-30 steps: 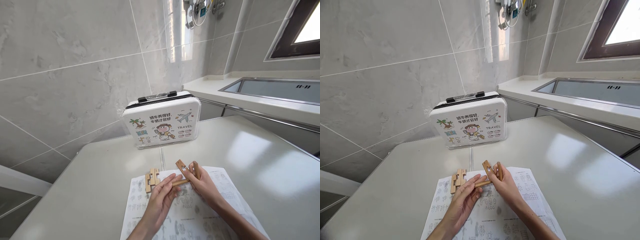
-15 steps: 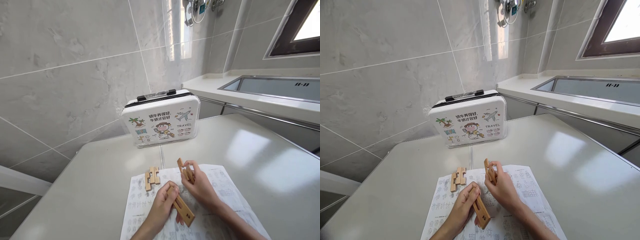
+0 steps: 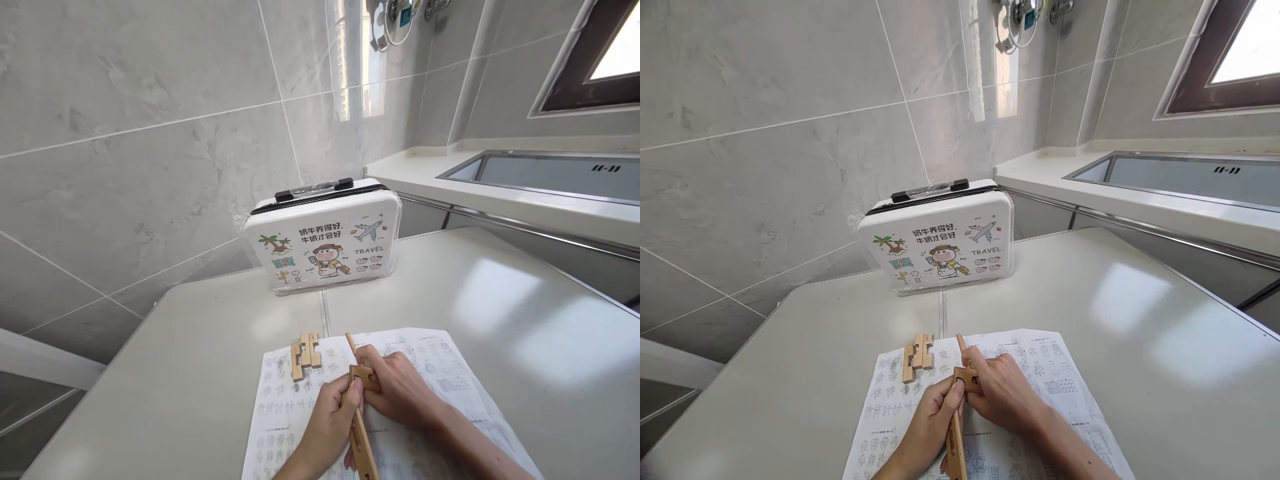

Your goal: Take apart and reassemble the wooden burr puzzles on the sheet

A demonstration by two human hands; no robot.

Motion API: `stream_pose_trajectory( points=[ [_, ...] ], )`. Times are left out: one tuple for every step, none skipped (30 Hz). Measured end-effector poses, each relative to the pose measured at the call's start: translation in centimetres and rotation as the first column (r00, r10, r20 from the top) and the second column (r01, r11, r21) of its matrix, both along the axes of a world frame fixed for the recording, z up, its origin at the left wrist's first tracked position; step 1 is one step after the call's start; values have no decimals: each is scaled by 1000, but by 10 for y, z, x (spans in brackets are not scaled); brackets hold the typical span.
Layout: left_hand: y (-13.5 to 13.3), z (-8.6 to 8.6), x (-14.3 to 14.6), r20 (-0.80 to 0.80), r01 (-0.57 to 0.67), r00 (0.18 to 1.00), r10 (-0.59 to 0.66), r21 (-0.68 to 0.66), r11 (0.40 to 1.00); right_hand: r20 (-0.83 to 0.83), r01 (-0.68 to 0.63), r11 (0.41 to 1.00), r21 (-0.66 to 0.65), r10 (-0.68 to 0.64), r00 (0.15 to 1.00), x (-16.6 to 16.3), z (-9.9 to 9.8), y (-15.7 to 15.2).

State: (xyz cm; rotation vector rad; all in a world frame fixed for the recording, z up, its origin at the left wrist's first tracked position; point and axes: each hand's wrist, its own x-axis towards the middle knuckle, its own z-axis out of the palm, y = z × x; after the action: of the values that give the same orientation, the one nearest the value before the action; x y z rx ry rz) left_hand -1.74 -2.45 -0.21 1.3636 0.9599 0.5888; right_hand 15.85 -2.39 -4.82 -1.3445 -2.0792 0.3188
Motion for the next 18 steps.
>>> stream_pose_trajectory(
  points=[
    [-1, 0, 0, 2, -12, 1000, 12, 7, 1000, -6, 11, 1000, 2, -11, 1000, 1, 1, 1],
    [-1, -1, 1, 4, -28, 1000, 28, 8, 1000, -13, 20, 1000, 5, -20, 1000, 2, 2, 1],
    [-1, -2, 1, 8, -50, 999, 49, 7, 999, -22, 26, 1000, 8, -26, 999, 3, 2, 2],
    [-1, -4, 0, 13, -74, 997, 74, 1, 997, -33, 31, 1000, 8, -30, 999, 5, 3, 3],
    [-1, -5, 0, 22, -101, 995, 101, -9, 995, -45, 39, 999, 2, -39, 998, 7, 3, 4],
    [-1, -7, -1, 34, -126, 991, 127, -23, 992, -57, 53, 999, -10, -53, 997, 9, 3, 5],
    [0, -10, -2, 47, -149, 987, 151, -42, 988, -68, 72, 997, -29, -74, 995, 11, 3, 7],
    [1, -12, -4, 62, -168, 983, 172, -65, 984, -82, 97, 994, -55, -101, 992, 13, 4, 8],
    [2, -14, -5, 77, -185, 978, 192, -88, 979, -102, 125, 988, -87, -133, 986, 14, 5, 9],
    [3, -15, -6, 92, -202, 973, 212, -111, 973, -135, 151, 980, -127, -168, 976, 16, 7, 10],
    [4, -17, -7, 108, -221, 966, 236, -132, 966, -188, 168, 971, -173, -199, 962, 17, 10, 11],
    [5, -18, -7, 124, -239, 958, 259, -156, 958, -265, 163, 960, -227, -222, 938, 17, 13, 12],
    [6, -19, -7, 141, -256, 949, 282, -180, 950, -363, 138, 948, -287, -240, 900, 17, 16, 13],
    [7, -19, -7, 158, -269, 940, 303, -205, 941, -464, 90, 934, -347, -254, 848, 17, 19, 14],
    [9, -19, -7, 174, -278, 931, 320, -231, 932, -558, 30, 915, -403, -271, 784, 17, 23, 15],
    [10, -17, -6, 188, -283, 923, 336, -258, 924, -634, -34, 893, -449, -291, 717, 16, 26, 16],
    [11, -16, -5, 200, -287, 916, 349, -283, 915, -690, -100, 870, -482, -307, 656, 17, 28, 18],
    [11, -13, -4, 208, -289, 909, 360, -307, 907, -727, -158, 848, -506, -320, 607, 17, 31, 18]
  ],
)
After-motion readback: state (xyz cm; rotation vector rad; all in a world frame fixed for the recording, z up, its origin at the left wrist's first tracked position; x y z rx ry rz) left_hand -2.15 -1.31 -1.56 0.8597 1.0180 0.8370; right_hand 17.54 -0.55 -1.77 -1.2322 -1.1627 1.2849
